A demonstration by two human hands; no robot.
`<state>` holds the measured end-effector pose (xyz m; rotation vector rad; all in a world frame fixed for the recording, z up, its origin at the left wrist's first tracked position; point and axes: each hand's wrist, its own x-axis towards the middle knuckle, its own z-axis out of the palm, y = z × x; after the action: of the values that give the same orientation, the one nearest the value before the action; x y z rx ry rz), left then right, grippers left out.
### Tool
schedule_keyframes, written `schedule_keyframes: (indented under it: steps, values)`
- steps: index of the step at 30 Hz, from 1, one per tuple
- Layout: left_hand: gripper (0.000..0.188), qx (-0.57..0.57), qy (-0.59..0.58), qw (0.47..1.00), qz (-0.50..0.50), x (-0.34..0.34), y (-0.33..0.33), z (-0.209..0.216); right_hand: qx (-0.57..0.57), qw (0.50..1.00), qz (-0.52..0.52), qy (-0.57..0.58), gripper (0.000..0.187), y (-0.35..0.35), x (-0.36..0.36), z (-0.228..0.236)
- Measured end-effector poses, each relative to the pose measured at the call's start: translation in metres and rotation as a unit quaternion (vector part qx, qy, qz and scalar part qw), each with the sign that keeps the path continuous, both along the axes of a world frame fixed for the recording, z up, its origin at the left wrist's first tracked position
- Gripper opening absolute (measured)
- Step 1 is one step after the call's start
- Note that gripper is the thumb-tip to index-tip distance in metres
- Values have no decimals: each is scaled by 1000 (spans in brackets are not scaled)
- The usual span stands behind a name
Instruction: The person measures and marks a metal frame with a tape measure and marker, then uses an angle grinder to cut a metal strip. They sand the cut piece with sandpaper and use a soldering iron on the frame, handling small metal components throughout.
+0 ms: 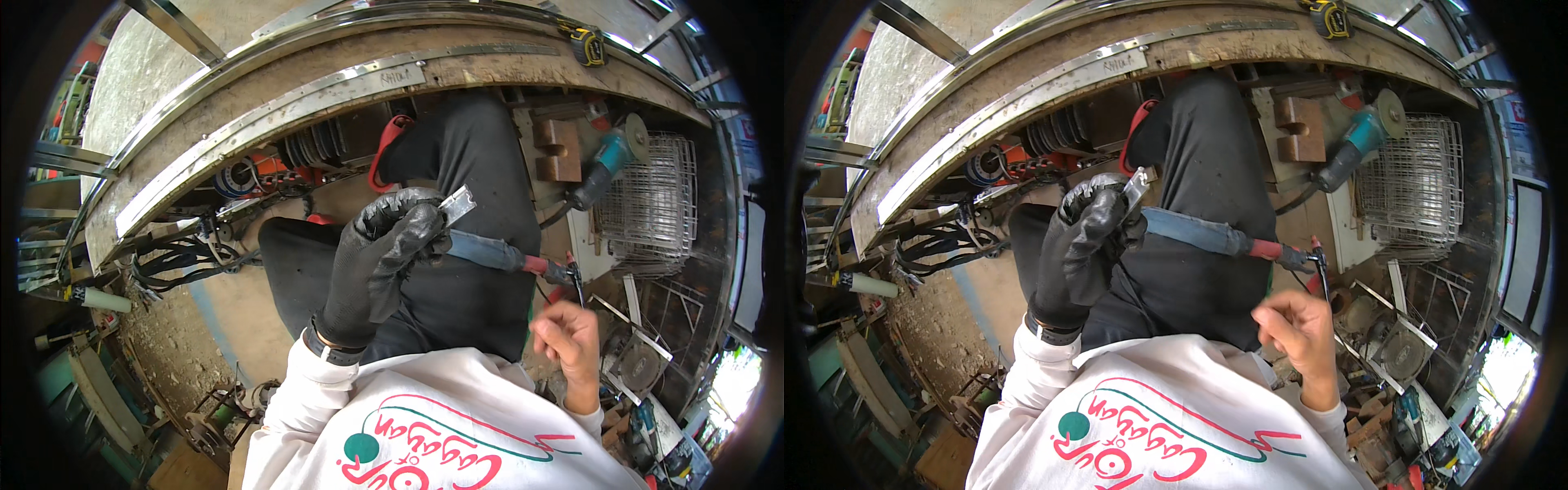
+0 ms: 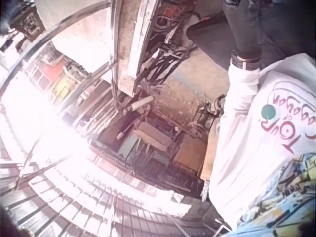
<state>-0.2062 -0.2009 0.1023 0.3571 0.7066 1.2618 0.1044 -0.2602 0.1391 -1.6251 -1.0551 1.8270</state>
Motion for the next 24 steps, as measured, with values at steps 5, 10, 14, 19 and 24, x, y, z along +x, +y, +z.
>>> schedule_keyframes:
  steps: [5,10,14,19,24]
  values:
    - [37,-10,-21,993,-119,2,-16,-1,327,943,54,14,38,64,-94,23]
    - [35,-36,6,997,-74,4,-32,21,316,944,23,86,31,69,-121,17]
    - [32,-43,18,998,-46,2,-39,25,324,939,35,106,28,64,-124,21]
    - [30,-4,112,993,-26,3,-50,28,255,954,26,155,24,62,-125,20]
    - [31,-8,188,980,-68,-10,-59,38,173,964,12,201,23,63,-127,26]
